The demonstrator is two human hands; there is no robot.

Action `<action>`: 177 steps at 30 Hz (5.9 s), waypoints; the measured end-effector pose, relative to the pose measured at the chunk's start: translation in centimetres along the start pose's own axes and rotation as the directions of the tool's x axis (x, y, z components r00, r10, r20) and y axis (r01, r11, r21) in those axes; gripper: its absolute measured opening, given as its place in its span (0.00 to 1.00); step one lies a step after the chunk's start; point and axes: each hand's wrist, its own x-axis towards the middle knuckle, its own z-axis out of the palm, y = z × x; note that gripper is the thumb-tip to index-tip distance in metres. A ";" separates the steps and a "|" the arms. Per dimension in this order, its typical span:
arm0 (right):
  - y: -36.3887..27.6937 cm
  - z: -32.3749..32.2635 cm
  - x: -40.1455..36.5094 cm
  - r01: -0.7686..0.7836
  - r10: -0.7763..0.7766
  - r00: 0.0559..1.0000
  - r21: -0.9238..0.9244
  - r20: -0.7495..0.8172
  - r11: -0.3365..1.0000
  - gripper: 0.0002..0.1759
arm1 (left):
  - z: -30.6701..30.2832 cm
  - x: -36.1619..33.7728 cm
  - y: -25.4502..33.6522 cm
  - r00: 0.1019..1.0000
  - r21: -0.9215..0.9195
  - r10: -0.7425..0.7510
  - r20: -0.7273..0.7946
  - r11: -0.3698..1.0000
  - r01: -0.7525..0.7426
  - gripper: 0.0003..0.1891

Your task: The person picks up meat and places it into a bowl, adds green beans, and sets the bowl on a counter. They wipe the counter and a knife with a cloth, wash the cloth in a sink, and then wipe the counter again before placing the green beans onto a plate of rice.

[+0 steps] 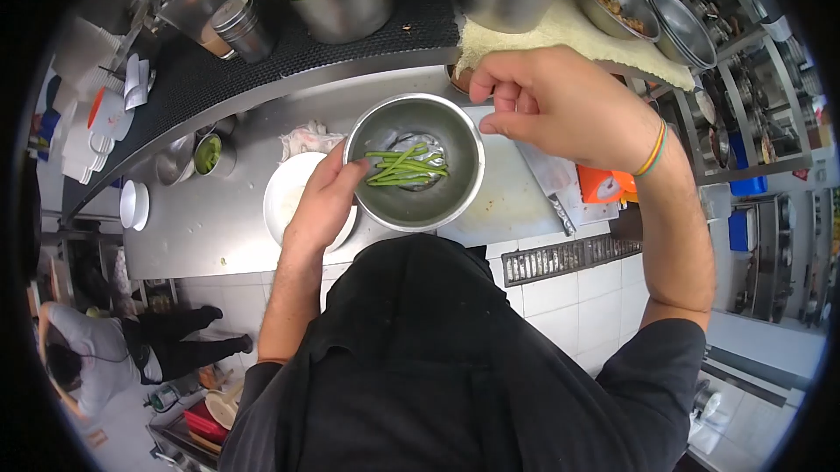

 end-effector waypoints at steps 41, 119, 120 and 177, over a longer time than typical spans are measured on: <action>16.1 15.6 -6.3 -0.319 0.342 0.933 0.696 0.112 0.644 0.11 | -1.4 5.9 -8.7 0.956 -0.050 -0.279 -0.091 0.960 0.275 0.22; -6.1 -5.7 13.6 -0.184 -0.390 0.772 -0.763 -0.502 0.620 0.19 | -24.1 2.0 -20.0 0.706 0.365 0.036 -0.708 0.874 0.321 0.25; -6.1 -4.3 11.4 -0.176 -0.427 0.725 -0.744 -0.541 0.644 0.17 | -25.6 -1.5 -21.9 0.666 0.332 0.026 -0.745 0.881 0.337 0.24; 16.3 28.4 -1.2 0.505 0.771 0.612 0.838 -0.176 -0.210 0.22 | -18.1 -8.4 -20.6 0.740 0.084 -0.335 -0.584 0.881 0.465 0.18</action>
